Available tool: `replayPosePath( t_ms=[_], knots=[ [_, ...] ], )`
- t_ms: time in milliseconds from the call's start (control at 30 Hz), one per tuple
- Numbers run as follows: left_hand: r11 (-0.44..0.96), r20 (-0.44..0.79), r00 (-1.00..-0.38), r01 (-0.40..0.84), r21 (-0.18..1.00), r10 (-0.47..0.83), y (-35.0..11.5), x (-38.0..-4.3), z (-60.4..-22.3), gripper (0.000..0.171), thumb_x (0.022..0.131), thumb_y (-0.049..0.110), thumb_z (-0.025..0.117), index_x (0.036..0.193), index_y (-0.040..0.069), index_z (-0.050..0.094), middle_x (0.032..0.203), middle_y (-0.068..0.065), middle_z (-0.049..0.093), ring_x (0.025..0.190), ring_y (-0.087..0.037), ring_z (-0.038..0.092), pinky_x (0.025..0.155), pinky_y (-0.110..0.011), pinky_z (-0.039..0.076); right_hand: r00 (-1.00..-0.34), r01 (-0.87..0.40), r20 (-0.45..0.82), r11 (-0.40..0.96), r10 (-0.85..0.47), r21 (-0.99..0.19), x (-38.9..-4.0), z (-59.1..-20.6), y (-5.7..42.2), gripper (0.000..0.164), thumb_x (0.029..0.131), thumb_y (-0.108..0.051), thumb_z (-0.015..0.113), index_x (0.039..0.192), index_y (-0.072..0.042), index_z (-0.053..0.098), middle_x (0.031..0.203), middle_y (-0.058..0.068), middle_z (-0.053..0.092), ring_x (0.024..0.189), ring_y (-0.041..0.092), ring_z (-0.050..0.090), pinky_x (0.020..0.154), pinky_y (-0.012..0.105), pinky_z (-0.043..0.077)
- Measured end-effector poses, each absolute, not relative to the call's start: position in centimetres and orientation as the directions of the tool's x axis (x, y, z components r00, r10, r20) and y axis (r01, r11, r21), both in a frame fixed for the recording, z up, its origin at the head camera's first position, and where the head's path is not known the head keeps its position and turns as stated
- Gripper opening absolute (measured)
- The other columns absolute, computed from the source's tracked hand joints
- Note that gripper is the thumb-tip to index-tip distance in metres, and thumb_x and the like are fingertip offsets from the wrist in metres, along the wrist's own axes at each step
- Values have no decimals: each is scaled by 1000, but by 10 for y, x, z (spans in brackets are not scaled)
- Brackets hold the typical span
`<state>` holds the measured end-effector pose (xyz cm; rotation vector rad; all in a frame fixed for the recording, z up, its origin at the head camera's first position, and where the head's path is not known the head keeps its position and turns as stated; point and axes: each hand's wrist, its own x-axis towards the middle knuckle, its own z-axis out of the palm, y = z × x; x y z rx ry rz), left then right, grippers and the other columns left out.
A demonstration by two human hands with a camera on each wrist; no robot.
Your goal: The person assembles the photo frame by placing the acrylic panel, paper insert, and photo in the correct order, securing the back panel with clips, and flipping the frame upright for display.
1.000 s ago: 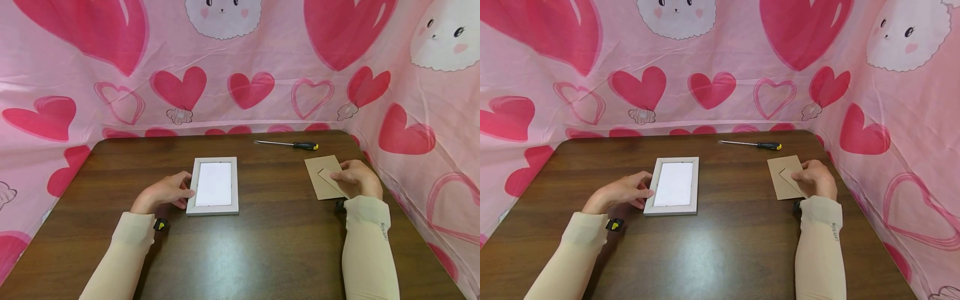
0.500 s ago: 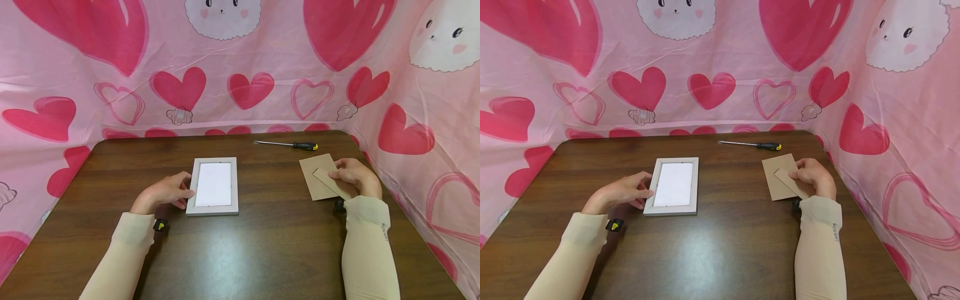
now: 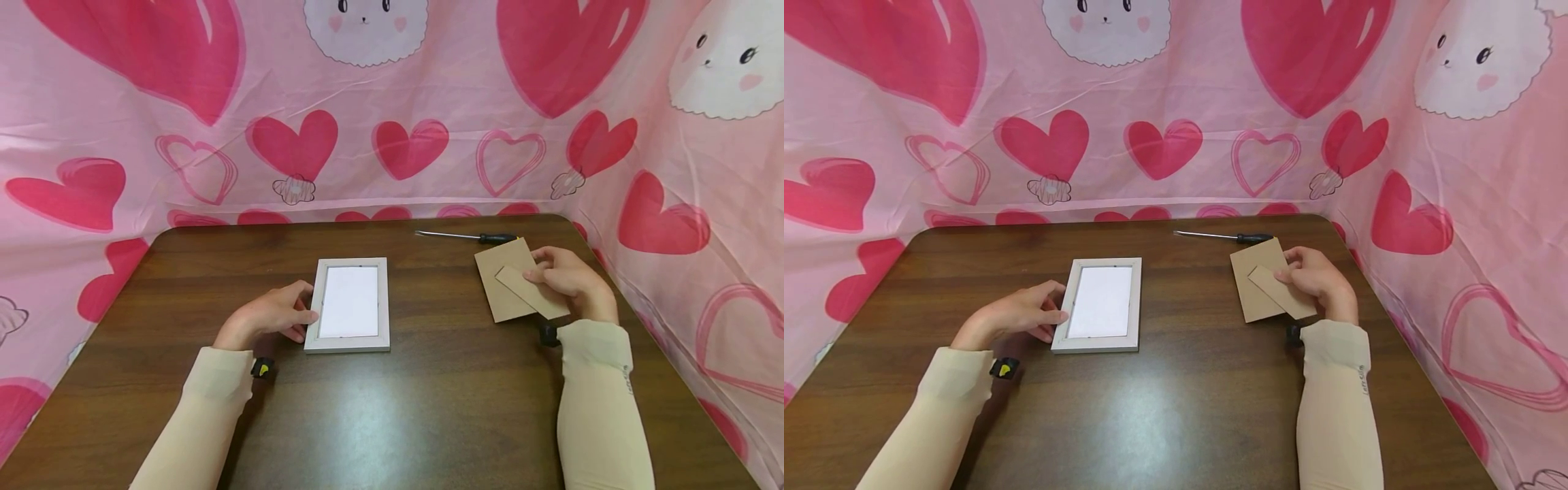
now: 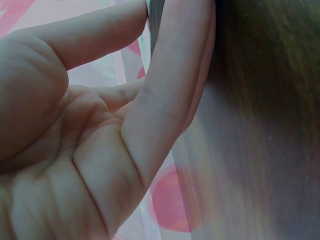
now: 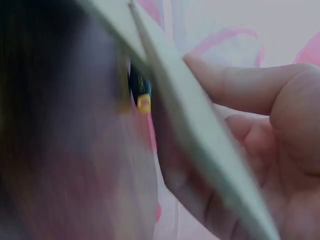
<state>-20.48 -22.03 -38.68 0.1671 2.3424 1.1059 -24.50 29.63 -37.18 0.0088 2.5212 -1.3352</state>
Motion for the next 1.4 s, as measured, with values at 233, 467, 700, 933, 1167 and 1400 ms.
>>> replayPosePath(
  t_ms=[233, 467, 700, 933, 1167, 1400],
  knots=[
    [652, -417, -848, -116, 750, 328, -220, -205, -387, 62, 90, 15, 68, 139, 2, 32, 105, -21, 50, 72, -25, 62, 68, -36, 58, -974, 78, -166, 460, -153, -885, -250, -370, 273, 51, 93, -13, 64, 132, 3, 35, 100, 16, 57, 77, 20, 61, 64, 32, 55],
    [653, -416, -848, -115, 749, 328, -220, -205, -387, 62, 90, 14, 68, 138, 2, 32, 105, -21, 50, 72, -25, 62, 68, -36, 58, -981, 23, -93, 370, -173, -929, -253, -365, 245, 45, 93, -12, 63, 128, 2, 38, 100, 18, 58, 78, 22, 63, 63, 37, 57],
    [656, -416, -849, -115, 746, 326, -220, -205, -386, 63, 90, 15, 68, 139, 2, 31, 106, -21, 50, 73, -24, 62, 68, -36, 58, -981, -30, -31, 309, -191, -951, -258, -362, 219, 43, 93, -10, 63, 126, 2, 39, 98, 14, 58, 80, 22, 61, 65, 32, 56],
    [657, -415, -851, -116, 745, 320, -220, -205, -387, 65, 89, 16, 69, 140, 2, 30, 107, -21, 49, 73, -25, 62, 69, -36, 58, -978, -28, -23, 239, -209, -971, -255, -358, 188, 42, 91, -11, 65, 124, -3, 40, 96, 14, 60, 80, 25, 62, 63, 36, 57],
    [660, -417, -860, -131, 739, 296, -220, -204, -386, 66, 88, 17, 70, 140, 6, 32, 110, -21, 49, 75, -25, 62, 70, -35, 58, -960, -25, -33, 202, -278, -979, -250, -357, 158, 41, 92, -12, 64, 124, -4, 40, 103, 21, 58, 85, 32, 63, 66, 45, 58],
    [663, -422, -862, -144, 734, 280, -219, -203, -387, 67, 87, 18, 71, 140, 7, 32, 111, -20, 49, 77, -25, 62, 71, -34, 58, -953, -38, -22, 191, -303, -981, -242, -363, 124, 39, 91, -8, 64, 122, -5, 41, 102, 19, 60, 84, 31, 64, 66, 44, 57]
  ],
)
